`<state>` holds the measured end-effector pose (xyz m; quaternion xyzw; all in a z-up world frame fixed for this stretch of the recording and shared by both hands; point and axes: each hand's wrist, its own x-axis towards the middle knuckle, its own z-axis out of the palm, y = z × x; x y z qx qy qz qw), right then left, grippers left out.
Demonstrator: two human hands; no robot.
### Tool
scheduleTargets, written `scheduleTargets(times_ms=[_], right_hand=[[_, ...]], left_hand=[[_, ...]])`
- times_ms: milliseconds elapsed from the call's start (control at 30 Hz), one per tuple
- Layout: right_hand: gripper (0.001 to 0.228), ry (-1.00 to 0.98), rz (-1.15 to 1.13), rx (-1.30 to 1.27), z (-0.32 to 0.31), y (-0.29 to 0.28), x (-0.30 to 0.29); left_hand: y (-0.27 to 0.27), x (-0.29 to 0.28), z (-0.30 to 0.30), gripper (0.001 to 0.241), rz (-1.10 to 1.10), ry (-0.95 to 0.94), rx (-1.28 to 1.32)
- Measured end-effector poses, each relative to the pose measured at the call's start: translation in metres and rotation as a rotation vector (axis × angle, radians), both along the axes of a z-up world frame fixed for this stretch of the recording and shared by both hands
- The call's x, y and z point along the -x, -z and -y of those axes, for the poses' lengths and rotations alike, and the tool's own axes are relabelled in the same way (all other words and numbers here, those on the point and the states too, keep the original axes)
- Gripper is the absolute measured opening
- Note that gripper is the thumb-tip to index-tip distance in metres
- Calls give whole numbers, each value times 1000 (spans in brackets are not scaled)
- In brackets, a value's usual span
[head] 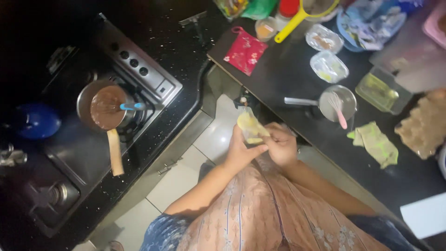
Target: Preparing a chocolate sauce by whisking ingredients in a pot on a stove and adding butter.
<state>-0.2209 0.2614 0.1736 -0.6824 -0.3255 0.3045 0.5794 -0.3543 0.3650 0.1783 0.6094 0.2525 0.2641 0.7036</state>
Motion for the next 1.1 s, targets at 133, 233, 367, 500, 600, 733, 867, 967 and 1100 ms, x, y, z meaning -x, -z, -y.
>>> scheduleTargets(times_ms=[133, 233, 367, 500, 600, 733, 867, 967, 1100], right_hand=[[16, -80, -153, -3, -22, 13, -10], [21, -381, 58, -40, -53, 0, -26], [21, -677, 138, -68, -102, -20, -30], [23, -816, 240, -200, -135, -24, -34], [23, -834, 301, -350, -144, -18, -33], [25, -824, 280, -431, -154, -35, -35], [26, -753, 159, -295, -150, -19, -36], [19, -575, 90, 10, -138, -1, -34], [5, -424, -255, -87, -131, 33, -35]], left_hand=[[-10, -4, -13, 85, 78, -102, -34], [-17, -2, -29, 66, -45, -215, -259], [-10, 0, -46, 54, 113, -424, -60], [5, -3, -52, 42, 94, -552, -215], [7, -1, -47, 36, 16, -633, -238], [-3, 7, -53, 41, -101, -679, -459], [11, 22, -64, 41, 137, -573, -179], [10, 32, -76, 37, 173, -499, -182], [18, 41, -90, 27, -116, -377, -506]])
